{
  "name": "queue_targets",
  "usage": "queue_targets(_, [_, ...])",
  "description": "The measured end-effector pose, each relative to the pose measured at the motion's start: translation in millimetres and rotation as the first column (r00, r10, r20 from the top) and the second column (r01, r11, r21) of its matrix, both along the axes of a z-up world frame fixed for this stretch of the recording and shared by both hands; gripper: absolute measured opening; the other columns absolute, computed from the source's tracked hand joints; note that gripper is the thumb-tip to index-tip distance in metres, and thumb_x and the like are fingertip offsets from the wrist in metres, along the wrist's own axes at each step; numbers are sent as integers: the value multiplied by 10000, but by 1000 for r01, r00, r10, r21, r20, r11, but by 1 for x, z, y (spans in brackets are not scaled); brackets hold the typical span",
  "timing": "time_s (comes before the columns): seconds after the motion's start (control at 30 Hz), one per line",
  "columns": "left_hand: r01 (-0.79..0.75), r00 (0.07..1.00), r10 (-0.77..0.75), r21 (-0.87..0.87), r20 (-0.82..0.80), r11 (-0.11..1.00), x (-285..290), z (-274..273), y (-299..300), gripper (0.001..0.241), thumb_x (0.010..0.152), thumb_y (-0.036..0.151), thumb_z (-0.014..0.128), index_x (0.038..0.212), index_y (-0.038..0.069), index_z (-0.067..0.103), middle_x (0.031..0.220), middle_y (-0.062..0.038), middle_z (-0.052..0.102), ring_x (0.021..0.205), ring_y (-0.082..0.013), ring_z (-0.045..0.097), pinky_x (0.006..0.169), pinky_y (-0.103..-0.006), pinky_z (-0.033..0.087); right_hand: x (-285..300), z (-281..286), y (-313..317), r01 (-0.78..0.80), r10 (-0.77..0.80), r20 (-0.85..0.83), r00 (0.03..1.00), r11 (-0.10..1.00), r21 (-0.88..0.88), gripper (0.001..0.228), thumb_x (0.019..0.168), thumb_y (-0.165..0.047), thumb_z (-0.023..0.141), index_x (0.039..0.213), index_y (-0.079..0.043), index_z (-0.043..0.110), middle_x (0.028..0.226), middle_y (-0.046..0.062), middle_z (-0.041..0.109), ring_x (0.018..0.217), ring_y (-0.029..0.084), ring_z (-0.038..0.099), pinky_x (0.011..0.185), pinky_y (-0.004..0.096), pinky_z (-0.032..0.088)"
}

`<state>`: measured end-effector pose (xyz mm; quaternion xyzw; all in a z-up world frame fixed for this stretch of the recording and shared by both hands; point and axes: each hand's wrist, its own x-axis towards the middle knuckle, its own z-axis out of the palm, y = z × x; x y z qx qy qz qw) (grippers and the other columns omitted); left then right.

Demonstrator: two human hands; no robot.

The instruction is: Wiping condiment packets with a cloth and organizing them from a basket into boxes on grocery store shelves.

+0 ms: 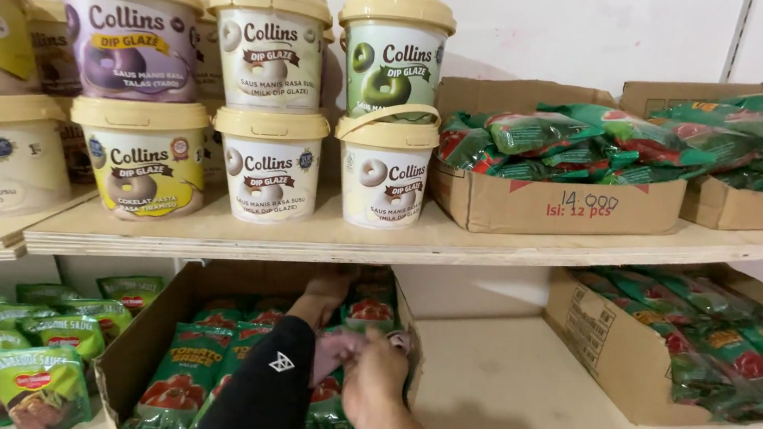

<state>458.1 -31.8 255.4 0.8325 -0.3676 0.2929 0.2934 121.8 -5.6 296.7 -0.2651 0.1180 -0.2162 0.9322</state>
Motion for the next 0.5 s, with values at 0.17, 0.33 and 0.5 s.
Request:
queue_targets(0.17, [-169,956,173,37,-239,985,-29,-4,9,655,951,461,526,1528,170,421,1551,-164,463,1363,-380,500,1092,-448,449,-28,-9,12,37,-26,39,999,950,-310,44,934,-15,550,957,13,576,778,110,686,724,245,646,665,403,505])
queue_targets(0.33, [-187,897,330,424,-295,886,-35,6,8,502,1044,436,412,1483,257,576,1505,-188,573,1291,-384,629,1041,-490,545,-24,-31,1,-54,86,72,994,928,-369,92,979,-89,518,1025,-14,543,867,95,624,792,199,600,710,353,496])
queue_targets(0.5, [-165,979,186,-222,79,961,-77,13,13,701,932,519,634,1380,-5,504,1330,-286,600,1133,-456,629,914,-509,551,-70,14,14,-124,105,-78,991,944,-306,241,940,-109,480,1146,-88,602,985,116,707,830,203,653,698,354,495])
